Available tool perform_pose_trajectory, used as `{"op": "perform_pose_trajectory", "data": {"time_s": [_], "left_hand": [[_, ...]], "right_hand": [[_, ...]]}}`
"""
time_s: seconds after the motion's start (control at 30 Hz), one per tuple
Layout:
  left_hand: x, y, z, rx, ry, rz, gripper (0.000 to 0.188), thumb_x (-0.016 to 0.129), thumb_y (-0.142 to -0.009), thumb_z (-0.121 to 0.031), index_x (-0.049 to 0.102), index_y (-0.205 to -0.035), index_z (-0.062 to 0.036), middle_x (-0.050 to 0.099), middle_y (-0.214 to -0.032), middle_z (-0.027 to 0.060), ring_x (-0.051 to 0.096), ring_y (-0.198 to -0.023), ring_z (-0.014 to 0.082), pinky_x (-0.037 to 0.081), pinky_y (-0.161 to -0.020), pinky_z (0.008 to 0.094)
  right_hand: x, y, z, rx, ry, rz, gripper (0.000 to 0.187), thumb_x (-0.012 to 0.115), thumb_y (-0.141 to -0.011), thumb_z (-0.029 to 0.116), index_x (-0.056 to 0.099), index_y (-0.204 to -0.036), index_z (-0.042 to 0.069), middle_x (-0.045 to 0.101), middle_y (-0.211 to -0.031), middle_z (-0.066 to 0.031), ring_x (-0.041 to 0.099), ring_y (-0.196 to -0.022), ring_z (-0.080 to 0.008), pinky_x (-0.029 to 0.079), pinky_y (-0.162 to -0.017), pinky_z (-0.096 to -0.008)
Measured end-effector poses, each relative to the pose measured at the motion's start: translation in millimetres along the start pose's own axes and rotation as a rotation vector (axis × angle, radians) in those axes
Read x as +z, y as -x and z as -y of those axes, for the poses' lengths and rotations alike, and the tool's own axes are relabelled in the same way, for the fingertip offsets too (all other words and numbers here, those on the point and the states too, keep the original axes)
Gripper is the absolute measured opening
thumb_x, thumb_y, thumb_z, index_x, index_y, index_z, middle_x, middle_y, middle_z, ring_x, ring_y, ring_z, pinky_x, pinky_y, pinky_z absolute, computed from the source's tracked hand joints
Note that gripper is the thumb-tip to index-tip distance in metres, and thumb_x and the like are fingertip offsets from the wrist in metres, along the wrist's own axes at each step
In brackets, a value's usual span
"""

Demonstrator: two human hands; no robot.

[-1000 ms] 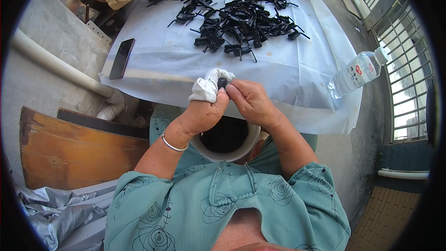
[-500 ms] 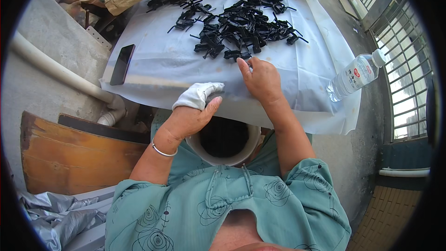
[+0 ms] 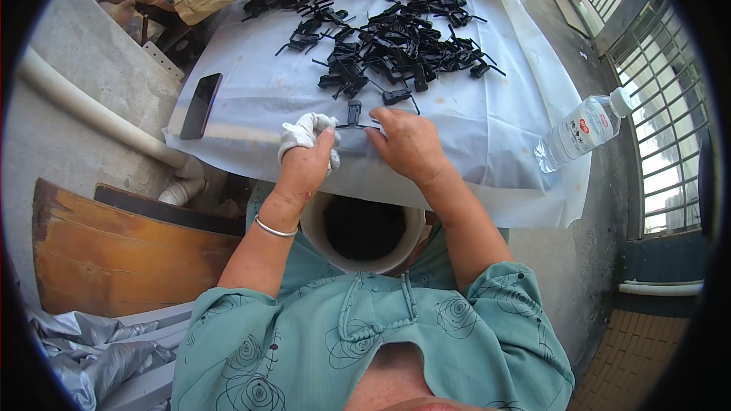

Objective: Cleaning and inspecting small black plastic parts with a cloth before placing them in a container.

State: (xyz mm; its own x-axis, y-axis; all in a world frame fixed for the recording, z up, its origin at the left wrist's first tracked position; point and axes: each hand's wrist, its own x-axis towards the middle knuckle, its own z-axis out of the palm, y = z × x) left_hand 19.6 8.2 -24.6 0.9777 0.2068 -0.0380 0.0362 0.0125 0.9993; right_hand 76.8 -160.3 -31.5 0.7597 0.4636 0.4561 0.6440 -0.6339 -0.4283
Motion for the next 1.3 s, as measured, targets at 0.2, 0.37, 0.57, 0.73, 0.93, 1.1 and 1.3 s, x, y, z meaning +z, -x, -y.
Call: {"op": "perform_pose_trajectory", "data": {"time_s": [0.2,0.37,0.57,0.73,0.93,1.1,1.3], "left_hand": [[-15.8,9.4,-7.6,-0.148,0.202,-0.048,0.012,0.050,-0.090,-0.011,0.053,-0.100,-0.0044,0.060,-0.082,0.0057,0.048,-0.051,0.0078,0.038,-0.044,0.0212],[-0.1,9.7,-7.1,-0.246,0.666,0.010,0.014,0.053,-0.090,-0.013,0.053,-0.101,-0.0050,0.061,-0.081,0.0062,0.053,-0.057,0.0090,0.040,-0.045,0.0210],[21.1,22.5,-13.5,0.133,0.061,0.049,0.021,0.053,-0.092,-0.015,0.054,-0.107,0.0002,0.057,-0.080,-0.0009,0.049,-0.065,0.0034,0.041,-0.053,0.0170],[19.2,28.7,-14.4,0.096,0.149,0.277,0.022,0.054,-0.089,-0.010,0.056,-0.107,0.0009,0.058,-0.084,-0.0004,0.050,-0.067,0.0038,0.043,-0.057,0.0178],[22.5,28.7,-13.6,0.164,-0.173,0.136,0.025,0.059,-0.082,-0.006,0.057,-0.105,0.0030,0.061,-0.084,0.0050,0.054,-0.070,0.0060,0.046,-0.061,0.0217],[27.1,29.7,-3.2,0.652,-0.580,0.011,0.028,0.059,-0.076,-0.003,0.058,-0.103,0.0030,0.062,-0.089,0.0187,0.061,-0.077,0.0296,0.049,-0.070,0.0338],[25.2,34.6,-6.8,0.696,-0.796,-0.003,0.027,0.058,-0.077,-0.003,0.057,-0.102,0.0041,0.061,-0.091,0.0185,0.061,-0.081,0.0295,0.049,-0.074,0.0340]], "right_hand": [[-2.1,3.6,2.0,0.017,-0.484,-0.142,0.012,0.061,-0.079,0.013,0.060,-0.083,0.002,0.060,-0.073,-0.0141,0.059,-0.064,-0.0310,0.046,-0.057,-0.0373],[-7.4,19.6,15.9,-0.087,-0.537,0.023,0.011,0.065,-0.077,0.008,0.062,-0.084,0.001,0.059,-0.069,-0.0123,0.058,-0.058,-0.0219,0.045,-0.055,-0.0290],[-17.9,23.5,39.1,-0.103,-0.495,-0.159,0.015,0.069,-0.075,0.010,0.058,-0.077,0.001,0.053,-0.062,-0.0093,0.050,-0.050,-0.0183,0.040,-0.047,-0.0285],[-13.0,18.9,22.8,0.281,-0.818,-0.084,0.018,0.065,-0.083,0.013,0.055,-0.074,0.001,0.047,-0.058,0.0012,0.040,-0.052,-0.0067,0.035,-0.046,-0.0245],[-21.6,25.7,19.3,0.142,-0.740,0.104,0.025,0.051,-0.092,0.018,0.055,-0.076,-0.001,0.049,-0.059,-0.0009,0.041,-0.057,-0.0082,0.037,-0.052,-0.0257],[-0.4,30.2,25.2,0.252,-0.754,0.071,0.024,0.051,-0.089,0.016,0.053,-0.073,-0.002,0.050,-0.060,-0.0206,0.043,-0.049,-0.0306,0.038,-0.050,-0.0364],[12.4,33.3,31.4,0.319,-0.770,-0.002,0.025,0.052,-0.089,0.017,0.054,-0.073,-0.002,0.049,-0.058,-0.0183,0.043,-0.048,-0.0264,0.038,-0.049,-0.0356]]}}
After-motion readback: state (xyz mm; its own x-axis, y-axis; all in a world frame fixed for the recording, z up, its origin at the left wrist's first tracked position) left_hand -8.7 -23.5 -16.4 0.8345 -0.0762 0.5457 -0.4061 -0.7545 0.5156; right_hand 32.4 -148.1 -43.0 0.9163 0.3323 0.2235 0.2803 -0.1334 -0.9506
